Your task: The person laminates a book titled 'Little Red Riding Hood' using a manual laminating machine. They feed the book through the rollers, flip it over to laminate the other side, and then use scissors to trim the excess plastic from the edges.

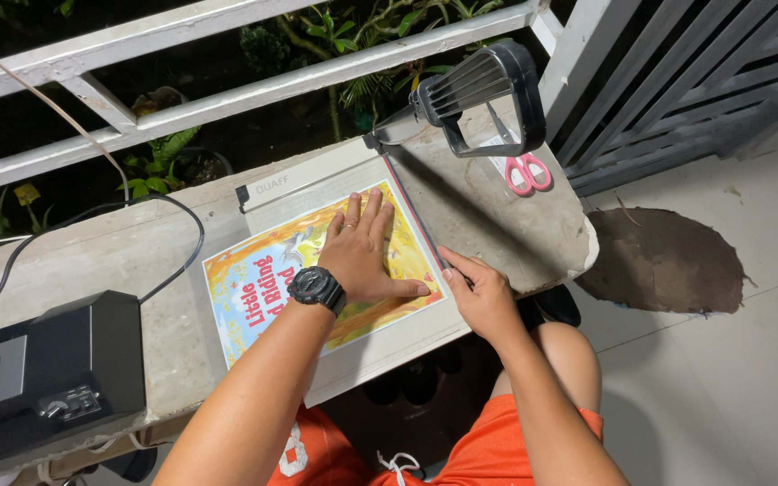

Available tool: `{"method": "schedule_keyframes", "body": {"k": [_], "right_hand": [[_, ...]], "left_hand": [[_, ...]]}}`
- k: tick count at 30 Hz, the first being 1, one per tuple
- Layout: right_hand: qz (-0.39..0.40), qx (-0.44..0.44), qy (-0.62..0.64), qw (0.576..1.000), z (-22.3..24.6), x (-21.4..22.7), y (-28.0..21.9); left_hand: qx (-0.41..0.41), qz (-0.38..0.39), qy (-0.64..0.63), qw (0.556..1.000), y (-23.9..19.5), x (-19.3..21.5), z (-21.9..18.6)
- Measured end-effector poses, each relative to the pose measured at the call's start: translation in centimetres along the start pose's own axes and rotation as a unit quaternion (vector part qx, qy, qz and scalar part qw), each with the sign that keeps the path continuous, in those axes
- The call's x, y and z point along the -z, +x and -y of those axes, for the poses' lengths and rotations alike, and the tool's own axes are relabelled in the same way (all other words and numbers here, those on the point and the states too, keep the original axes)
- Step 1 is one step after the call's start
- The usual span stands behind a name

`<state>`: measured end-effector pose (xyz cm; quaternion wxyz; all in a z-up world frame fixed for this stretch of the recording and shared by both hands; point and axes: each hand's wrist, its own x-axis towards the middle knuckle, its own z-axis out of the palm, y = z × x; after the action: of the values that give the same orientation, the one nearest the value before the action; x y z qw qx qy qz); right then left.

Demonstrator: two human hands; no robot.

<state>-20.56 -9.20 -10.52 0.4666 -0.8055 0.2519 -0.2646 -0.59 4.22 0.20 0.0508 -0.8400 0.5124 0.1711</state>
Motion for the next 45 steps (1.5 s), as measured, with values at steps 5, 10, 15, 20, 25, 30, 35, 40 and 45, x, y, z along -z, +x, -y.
{"method": "schedule_keyframes", "body": {"k": [5, 10, 15, 20, 25, 30, 35, 40, 45], "right_hand": [[0.003, -0.003, -0.006, 1.0, 0.0, 0.1, 0.1], [0.003, -0.019, -0.004, 1.0, 0.3, 0.2, 0.1], [0.003, -0.029, 0.0, 1.0, 0.3, 0.1, 0.1], [0.004, -0.03, 0.001, 1.0, 0.9, 0.2, 0.1], [0.003, -0.026, 0.003, 1.0, 0.3, 0.2, 0.1], [0.003, -0.022, 0.012, 1.0, 0.4, 0.2, 0.0], [0.006, -0.019, 0.017, 1.0, 0.5, 0.3, 0.0], [0.008, -0.016, 0.017, 1.0, 0.6, 0.5, 0.0], [0.011, -0.016, 0.011, 1.0, 0.7, 0.4, 0.1]], "left_hand": [[0.007, 0.001, 0.019, 1.0, 0.0, -0.1, 0.0], [-0.001, 0.0, 0.003, 1.0, -0.1, -0.1, 0.2], [0.001, 0.011, 0.002, 1.0, -0.1, 0.1, 0.1], [0.003, 0.013, 0.0, 1.0, -0.2, 0.3, 0.0], [0.007, 0.017, 0.003, 1.0, -0.4, 0.4, -0.1], [0.009, 0.017, 0.013, 1.0, -0.3, 0.3, -0.1], [0.006, 0.014, 0.001, 1.0, -0.5, 0.4, -0.1], [0.005, 0.015, -0.001, 1.0, -0.3, 0.3, -0.1], [0.005, 0.019, -0.003, 1.0, -0.3, 0.4, -0.1]]}}
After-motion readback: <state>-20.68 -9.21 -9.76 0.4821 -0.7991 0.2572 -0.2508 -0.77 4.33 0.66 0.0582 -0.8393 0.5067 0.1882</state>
